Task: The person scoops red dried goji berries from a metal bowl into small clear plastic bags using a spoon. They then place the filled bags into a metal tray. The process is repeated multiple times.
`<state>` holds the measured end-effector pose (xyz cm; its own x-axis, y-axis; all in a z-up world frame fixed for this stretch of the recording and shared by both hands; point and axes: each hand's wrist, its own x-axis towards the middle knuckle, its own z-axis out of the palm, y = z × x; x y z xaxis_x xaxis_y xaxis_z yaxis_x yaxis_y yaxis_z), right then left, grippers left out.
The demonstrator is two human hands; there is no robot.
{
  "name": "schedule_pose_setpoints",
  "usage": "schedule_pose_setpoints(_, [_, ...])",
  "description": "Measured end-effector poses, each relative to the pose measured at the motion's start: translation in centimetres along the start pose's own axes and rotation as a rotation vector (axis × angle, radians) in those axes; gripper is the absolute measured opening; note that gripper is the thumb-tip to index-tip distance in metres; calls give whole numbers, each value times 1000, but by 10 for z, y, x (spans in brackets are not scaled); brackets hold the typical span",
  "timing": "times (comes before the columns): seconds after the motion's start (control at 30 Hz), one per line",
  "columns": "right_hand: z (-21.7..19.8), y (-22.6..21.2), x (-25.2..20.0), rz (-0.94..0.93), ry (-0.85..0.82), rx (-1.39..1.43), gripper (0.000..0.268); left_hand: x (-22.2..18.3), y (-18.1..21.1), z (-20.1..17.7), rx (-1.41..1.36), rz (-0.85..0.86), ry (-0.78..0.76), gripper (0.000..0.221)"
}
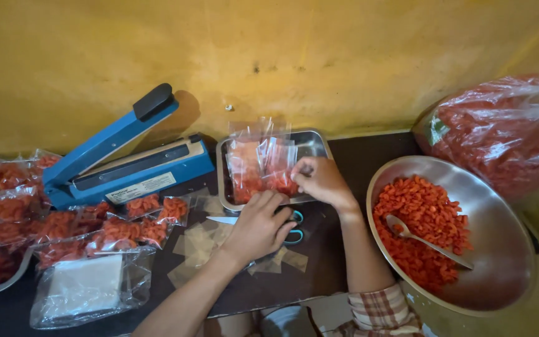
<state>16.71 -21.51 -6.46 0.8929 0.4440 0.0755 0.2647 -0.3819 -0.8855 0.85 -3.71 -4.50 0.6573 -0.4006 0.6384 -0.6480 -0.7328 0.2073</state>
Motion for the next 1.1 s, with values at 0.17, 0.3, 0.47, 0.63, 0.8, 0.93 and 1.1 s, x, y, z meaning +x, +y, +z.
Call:
schedule_pose_setpoints(0.17, [-1,-8,-5,-85,77,-139,32,-4,1,7,-8,-38,1,39])
schedule_pose_setpoints(0.3, [-1,-11,-7,-152,158,-355,74,-3,3,11,-54,-76,-22,48])
schedule_pose_setpoints(0.47, [9,-25,-10,-16,6,-265,69,-4,1,13,-56,-80,-33,48])
schedule_pose_setpoints(0.63, [19,-4,-2,-109,48,-201,63,0,-2,5,-92,-84,-62,45])
schedule_pose_setpoints(0.8, [20,-29,-11,-201,124,-366,67,2,0,-3,3,-96,-49,50])
schedule_pose_setpoints(0.93, [15,-44,-16,-142,87,-444,75,3,-1,-9,-4,-138,-95,56])
schedule_pose_setpoints(1.1, [15,-29,-11,-183,139,-549,77,3,-1,-5,32,-114,-55,54])
